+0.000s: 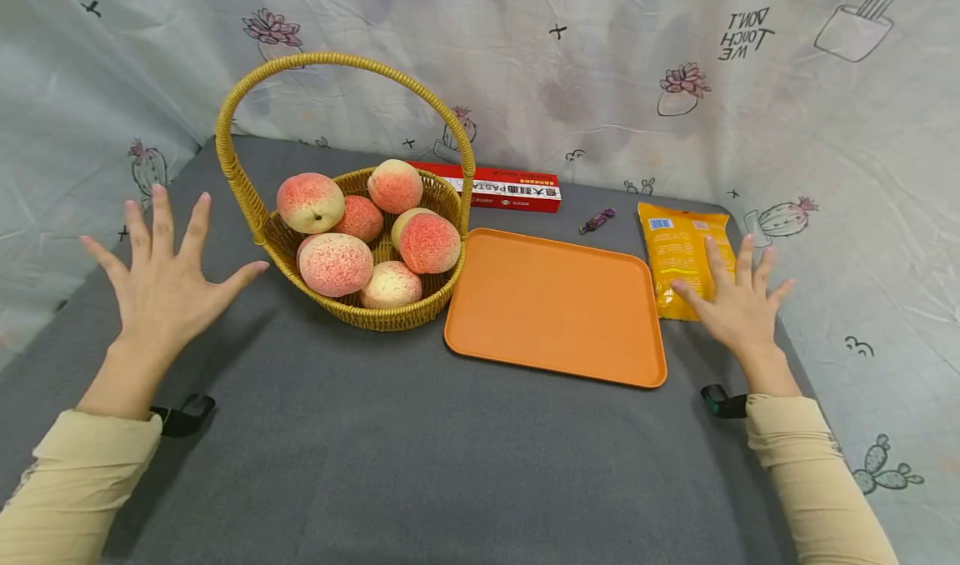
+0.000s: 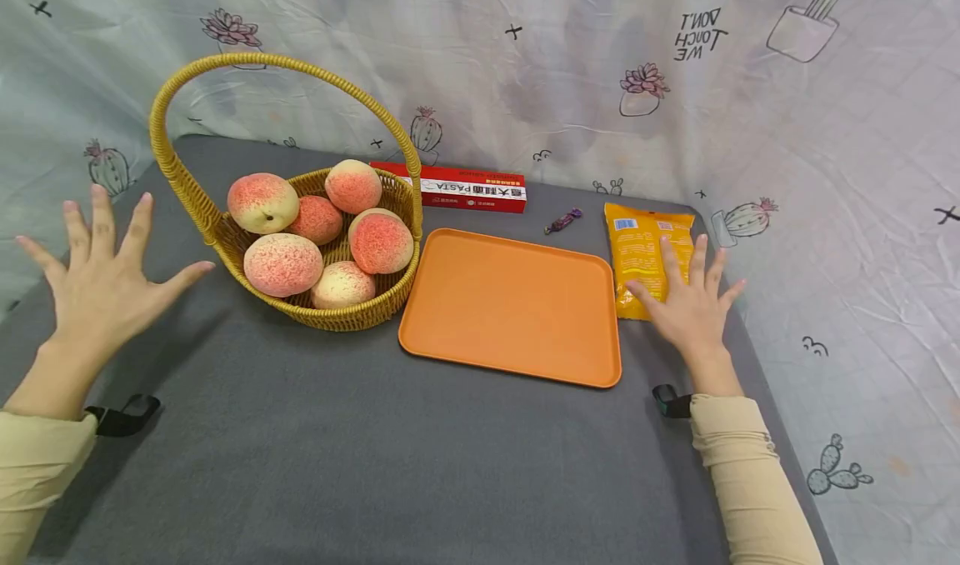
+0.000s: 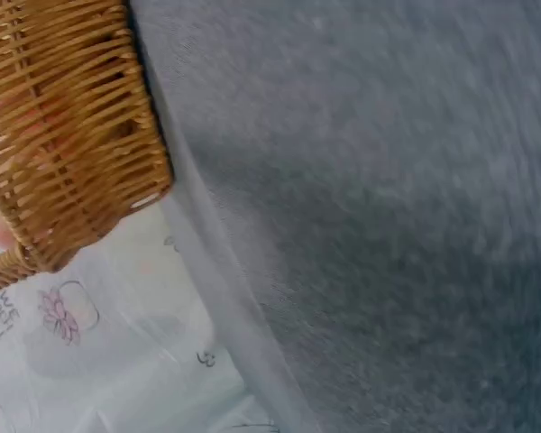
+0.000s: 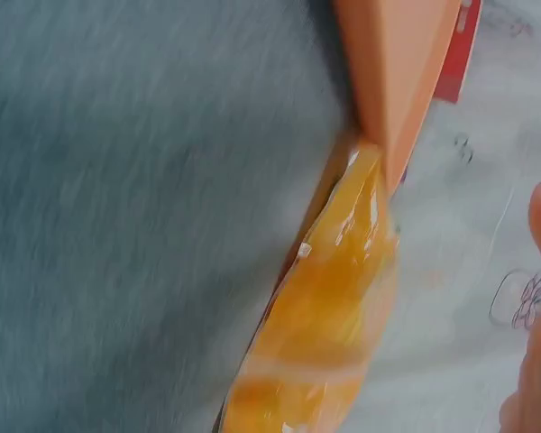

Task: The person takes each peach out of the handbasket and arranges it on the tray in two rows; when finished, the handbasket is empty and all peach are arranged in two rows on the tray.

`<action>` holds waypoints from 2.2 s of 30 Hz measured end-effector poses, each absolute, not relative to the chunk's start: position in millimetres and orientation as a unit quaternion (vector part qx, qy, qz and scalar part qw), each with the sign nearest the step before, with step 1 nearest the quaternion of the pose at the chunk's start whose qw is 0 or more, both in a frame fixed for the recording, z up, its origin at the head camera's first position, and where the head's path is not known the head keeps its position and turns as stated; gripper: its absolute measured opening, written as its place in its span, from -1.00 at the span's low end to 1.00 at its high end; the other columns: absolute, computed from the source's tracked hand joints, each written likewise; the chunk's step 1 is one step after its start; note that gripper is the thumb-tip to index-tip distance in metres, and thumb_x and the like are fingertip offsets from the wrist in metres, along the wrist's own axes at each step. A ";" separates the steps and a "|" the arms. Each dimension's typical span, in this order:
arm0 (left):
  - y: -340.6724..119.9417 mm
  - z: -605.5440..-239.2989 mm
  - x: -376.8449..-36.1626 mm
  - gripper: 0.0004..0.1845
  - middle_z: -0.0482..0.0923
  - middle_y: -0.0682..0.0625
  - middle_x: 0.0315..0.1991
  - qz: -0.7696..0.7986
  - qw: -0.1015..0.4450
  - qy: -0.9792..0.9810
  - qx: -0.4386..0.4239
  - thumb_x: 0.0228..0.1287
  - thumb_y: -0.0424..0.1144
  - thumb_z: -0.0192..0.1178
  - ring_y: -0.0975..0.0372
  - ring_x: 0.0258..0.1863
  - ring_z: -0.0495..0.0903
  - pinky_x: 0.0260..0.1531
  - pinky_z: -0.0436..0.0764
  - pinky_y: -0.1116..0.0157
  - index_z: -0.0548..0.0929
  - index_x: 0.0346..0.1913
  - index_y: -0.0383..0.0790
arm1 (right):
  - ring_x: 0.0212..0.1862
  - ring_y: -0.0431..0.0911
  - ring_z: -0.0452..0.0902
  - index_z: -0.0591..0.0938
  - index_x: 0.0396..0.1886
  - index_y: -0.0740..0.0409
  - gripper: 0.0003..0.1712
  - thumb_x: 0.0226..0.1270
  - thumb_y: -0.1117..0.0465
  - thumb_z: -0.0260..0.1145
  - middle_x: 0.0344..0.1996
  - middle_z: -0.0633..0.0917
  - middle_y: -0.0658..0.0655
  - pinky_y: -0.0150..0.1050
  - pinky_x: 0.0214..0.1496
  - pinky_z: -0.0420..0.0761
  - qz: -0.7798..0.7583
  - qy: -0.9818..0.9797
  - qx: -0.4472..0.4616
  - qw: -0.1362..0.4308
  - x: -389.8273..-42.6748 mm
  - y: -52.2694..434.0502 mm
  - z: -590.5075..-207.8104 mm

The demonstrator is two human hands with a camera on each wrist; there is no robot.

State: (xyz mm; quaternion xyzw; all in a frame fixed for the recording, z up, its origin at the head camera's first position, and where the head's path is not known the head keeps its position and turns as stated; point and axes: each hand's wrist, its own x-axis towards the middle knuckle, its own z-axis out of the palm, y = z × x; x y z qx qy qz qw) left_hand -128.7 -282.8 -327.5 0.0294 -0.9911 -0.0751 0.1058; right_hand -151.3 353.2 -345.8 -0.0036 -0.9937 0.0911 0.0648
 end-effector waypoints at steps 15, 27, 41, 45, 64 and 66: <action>-241.4 -324.2 -106.0 0.04 -0.35 0.02 0.38 -0.284 0.126 -0.949 -0.059 0.00 0.10 0.22 0.15 0.33 -0.42 0.22 -0.38 0.05 -0.20 0.38 -0.13 | -0.11 0.14 0.50 0.48 0.07 0.33 -0.43 0.10 0.11 0.31 -0.08 0.56 0.31 0.00 -0.10 0.47 0.296 -0.936 0.103 0.159 -152.5 265.1 -331.8; -217.6 -339.8 -109.2 0.05 -0.37 0.05 0.38 -0.299 0.078 -0.950 -0.046 -0.02 0.17 0.21 0.13 0.34 -0.33 -0.02 -0.05 -0.32 -0.19 0.38 -0.15 | -0.13 -0.03 0.54 0.57 -0.04 0.25 -0.53 0.02 0.16 0.37 -0.14 0.61 0.21 -0.25 -0.08 0.51 0.459 -0.854 0.211 0.123 -158.8 172.2 -334.3; -208.6 -341.7 -114.4 0.15 -0.36 -0.17 0.37 -0.254 0.040 -0.966 -0.029 -0.08 0.31 0.14 -0.01 0.32 -0.31 -0.01 0.03 -0.28 -0.15 0.35 -0.40 | 0.09 -0.13 0.36 0.43 0.14 0.20 -0.26 -0.05 -0.03 0.39 0.06 0.47 0.08 -0.33 0.05 0.40 0.465 -0.851 0.242 0.039 -173.8 84.5 -326.8; -206.9 -342.0 -114.8 0.16 -0.26 -0.26 0.36 -0.246 0.037 -0.968 -0.024 -0.10 0.33 0.14 -0.07 0.31 -0.23 -0.03 0.06 -0.27 -0.10 0.33 -0.44 | 0.06 -0.14 0.37 0.41 0.15 0.18 -0.22 -0.07 -0.07 0.39 0.05 0.47 0.08 -0.27 0.04 0.42 0.418 -0.882 0.214 0.028 -177.5 67.3 -320.7; -209.9 -338.9 -116.0 0.21 -0.34 -0.28 0.35 -0.243 0.020 -0.970 -0.014 -0.12 0.35 0.13 -0.10 0.30 -0.25 -0.04 0.09 -0.27 -0.20 0.33 -0.45 | 0.00 0.00 0.40 0.27 0.17 0.26 -0.17 -0.07 0.07 0.42 0.04 0.41 0.21 -0.18 -0.04 0.47 0.294 -0.929 0.217 0.061 -175.5 43.6 -314.0; -210.2 -336.9 -115.7 0.22 -0.35 -0.29 0.35 -0.242 0.014 -0.970 -0.013 -0.12 0.35 0.13 -0.12 0.30 -0.24 -0.05 0.09 -0.28 -0.20 0.33 -0.46 | -0.04 -0.02 0.42 0.23 0.14 0.24 -0.18 -0.08 0.10 0.42 0.01 0.43 0.19 -0.19 -0.07 0.48 0.316 -0.922 0.219 0.052 -175.8 43.8 -315.6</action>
